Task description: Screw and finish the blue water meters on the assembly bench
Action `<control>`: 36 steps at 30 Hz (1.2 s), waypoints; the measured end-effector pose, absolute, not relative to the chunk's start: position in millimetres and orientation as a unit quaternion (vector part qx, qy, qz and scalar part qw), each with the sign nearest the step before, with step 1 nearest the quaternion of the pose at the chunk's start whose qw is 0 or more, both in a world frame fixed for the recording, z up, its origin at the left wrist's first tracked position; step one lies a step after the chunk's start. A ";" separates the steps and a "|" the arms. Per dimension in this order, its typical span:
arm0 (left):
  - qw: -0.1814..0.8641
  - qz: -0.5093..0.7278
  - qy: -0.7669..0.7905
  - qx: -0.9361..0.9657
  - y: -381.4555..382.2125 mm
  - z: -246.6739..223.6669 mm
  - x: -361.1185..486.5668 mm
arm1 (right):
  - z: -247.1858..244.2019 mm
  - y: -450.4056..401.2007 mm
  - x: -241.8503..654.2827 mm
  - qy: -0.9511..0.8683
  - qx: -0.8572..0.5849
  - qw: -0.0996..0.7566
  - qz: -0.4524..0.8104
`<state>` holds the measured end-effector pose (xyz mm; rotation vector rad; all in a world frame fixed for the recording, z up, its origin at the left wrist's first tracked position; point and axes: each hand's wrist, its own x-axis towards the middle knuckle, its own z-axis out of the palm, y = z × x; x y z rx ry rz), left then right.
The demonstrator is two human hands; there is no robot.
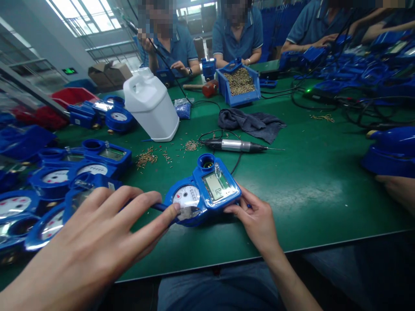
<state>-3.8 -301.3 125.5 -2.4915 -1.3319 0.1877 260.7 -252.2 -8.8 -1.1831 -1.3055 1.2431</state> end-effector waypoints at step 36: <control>-0.399 -0.477 -0.552 -0.555 -271.8 30.3 12.6 | -9.9 -254.7 252.6 -0.479 -0.536 0.480 0.502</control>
